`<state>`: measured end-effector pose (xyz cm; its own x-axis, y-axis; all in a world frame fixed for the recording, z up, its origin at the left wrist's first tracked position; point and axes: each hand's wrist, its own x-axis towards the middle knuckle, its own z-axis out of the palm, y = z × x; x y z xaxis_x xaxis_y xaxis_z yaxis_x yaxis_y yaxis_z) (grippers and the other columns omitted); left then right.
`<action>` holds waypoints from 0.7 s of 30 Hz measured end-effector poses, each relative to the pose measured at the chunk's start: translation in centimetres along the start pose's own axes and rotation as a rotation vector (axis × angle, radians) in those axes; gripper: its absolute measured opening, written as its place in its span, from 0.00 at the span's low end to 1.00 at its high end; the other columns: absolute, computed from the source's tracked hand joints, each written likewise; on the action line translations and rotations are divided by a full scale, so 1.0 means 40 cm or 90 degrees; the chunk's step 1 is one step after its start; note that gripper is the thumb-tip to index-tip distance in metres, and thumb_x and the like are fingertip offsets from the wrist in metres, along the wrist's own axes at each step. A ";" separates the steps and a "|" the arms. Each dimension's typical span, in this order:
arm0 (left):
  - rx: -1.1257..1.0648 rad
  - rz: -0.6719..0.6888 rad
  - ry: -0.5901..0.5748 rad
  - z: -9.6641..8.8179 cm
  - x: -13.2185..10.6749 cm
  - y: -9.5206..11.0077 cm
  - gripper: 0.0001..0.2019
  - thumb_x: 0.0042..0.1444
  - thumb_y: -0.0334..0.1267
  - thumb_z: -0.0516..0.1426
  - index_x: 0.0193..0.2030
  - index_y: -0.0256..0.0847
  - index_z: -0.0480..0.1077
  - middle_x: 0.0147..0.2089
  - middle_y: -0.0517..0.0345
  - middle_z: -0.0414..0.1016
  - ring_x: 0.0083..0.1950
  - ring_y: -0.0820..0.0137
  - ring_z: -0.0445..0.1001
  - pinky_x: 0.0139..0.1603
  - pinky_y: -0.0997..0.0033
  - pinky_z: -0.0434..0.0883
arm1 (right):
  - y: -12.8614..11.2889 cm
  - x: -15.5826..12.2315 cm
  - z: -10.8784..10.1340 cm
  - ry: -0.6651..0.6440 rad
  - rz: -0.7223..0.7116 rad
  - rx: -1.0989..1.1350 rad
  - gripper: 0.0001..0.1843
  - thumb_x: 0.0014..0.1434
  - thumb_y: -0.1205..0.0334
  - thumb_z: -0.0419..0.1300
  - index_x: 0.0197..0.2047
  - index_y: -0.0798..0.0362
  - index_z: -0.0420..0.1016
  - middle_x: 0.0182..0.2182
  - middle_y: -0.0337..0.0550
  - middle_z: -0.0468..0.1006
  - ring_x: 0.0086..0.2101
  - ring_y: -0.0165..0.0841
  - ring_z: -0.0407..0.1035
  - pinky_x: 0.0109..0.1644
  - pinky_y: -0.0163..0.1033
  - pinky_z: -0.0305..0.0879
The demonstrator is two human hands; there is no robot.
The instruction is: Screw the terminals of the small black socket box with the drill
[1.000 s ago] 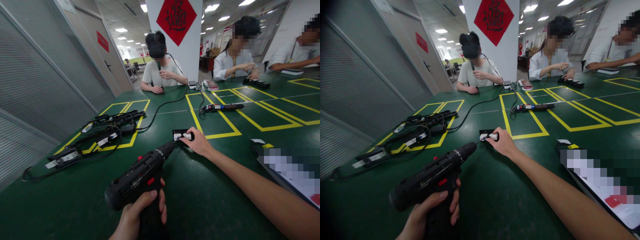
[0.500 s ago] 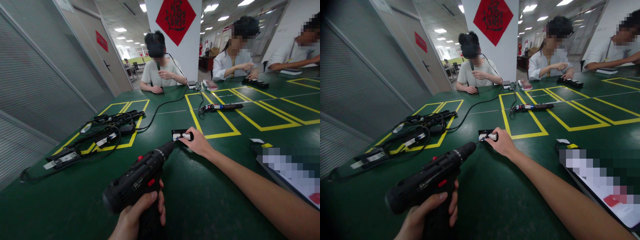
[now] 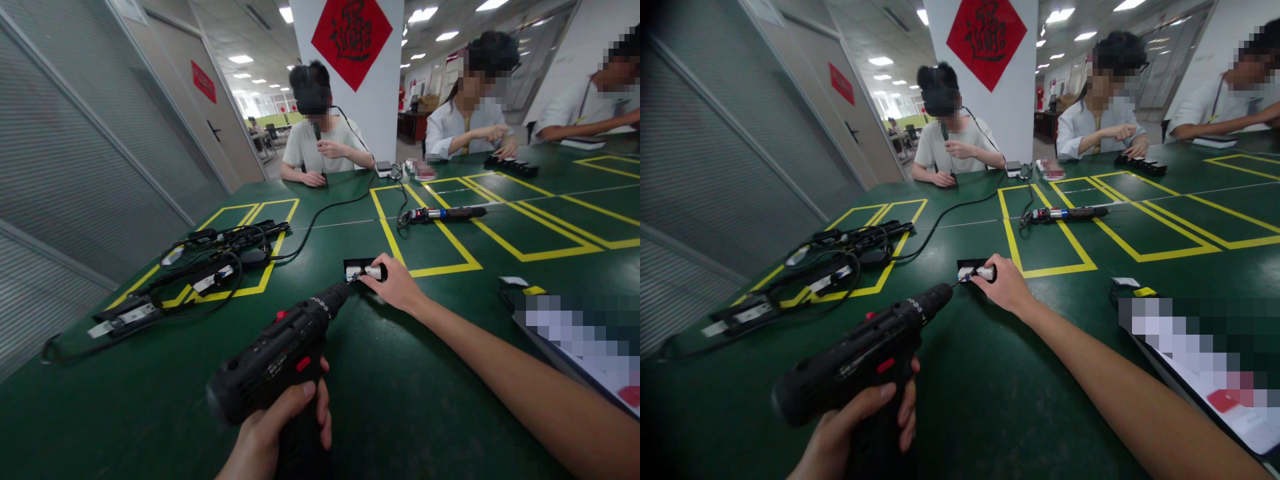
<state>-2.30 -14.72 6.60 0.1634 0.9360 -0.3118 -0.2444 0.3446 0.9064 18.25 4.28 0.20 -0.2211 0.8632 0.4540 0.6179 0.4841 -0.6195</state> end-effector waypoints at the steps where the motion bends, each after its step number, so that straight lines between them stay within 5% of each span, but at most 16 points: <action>1: 0.002 0.002 0.001 0.000 0.000 0.000 0.12 0.57 0.40 0.51 0.45 0.36 0.62 0.24 0.58 0.69 0.22 0.66 0.71 0.27 0.65 0.66 | -0.001 0.000 -0.001 -0.001 0.000 0.001 0.13 0.55 0.50 0.61 0.37 0.49 0.67 0.34 0.44 0.75 0.36 0.39 0.70 0.38 0.43 0.63; 21: 0.002 0.000 0.009 -0.010 0.004 -0.004 0.15 0.56 0.42 0.52 0.46 0.34 0.63 0.24 0.58 0.68 0.22 0.65 0.71 0.26 0.65 0.66 | 0.000 0.000 0.001 -0.004 0.010 -0.003 0.14 0.54 0.50 0.61 0.38 0.49 0.67 0.35 0.44 0.75 0.37 0.40 0.70 0.39 0.44 0.62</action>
<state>-2.63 -14.58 6.30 0.1493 0.9372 -0.3152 -0.2420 0.3437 0.9073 18.21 4.28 0.19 -0.2169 0.8713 0.4402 0.6248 0.4704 -0.6232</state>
